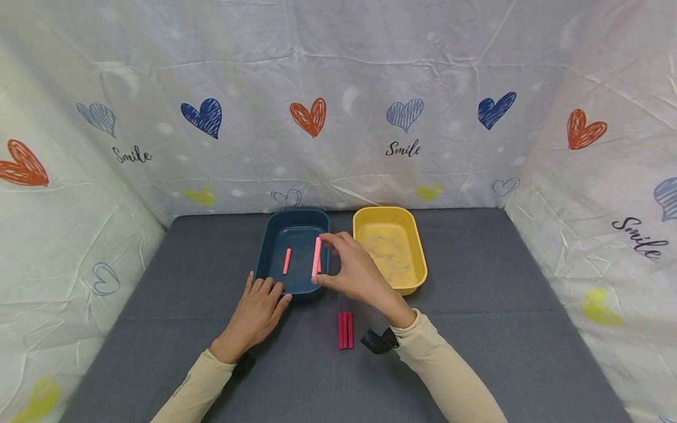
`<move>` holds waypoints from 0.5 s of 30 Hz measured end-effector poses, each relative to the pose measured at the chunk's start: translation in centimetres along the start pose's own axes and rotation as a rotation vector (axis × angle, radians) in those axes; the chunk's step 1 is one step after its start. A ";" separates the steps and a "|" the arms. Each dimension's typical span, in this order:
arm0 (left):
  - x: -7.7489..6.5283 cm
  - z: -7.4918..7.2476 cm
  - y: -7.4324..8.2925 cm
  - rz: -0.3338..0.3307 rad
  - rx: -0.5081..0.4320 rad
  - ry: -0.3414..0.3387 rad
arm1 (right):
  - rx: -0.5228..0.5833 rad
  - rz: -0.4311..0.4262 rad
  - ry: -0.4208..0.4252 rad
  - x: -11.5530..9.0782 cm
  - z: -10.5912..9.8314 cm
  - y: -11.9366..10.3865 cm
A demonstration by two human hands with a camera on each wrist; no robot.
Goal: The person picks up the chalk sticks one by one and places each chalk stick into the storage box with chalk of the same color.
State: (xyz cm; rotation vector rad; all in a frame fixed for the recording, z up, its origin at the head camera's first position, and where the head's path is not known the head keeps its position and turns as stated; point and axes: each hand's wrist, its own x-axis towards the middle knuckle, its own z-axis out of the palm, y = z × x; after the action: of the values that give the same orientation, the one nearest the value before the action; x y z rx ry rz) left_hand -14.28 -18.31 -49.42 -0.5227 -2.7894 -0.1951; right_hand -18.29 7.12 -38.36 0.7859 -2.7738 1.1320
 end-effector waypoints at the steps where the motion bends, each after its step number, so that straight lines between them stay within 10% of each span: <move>1: 0.0 0.0 0.0 0.001 0.001 0.000 | 0.011 0.000 -0.002 0.2 0.1 0.0; 15: 0.0 -0.3 0.1 0.011 -0.008 -0.002 | 0.091 0.046 -0.019 2.9 2.4 -1.0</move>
State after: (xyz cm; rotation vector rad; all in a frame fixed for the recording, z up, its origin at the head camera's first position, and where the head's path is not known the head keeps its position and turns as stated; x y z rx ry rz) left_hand -14.21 -18.29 -49.13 -0.5408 -2.7884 -0.2031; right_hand -20.02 3.62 -38.86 0.7479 -2.7871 1.2740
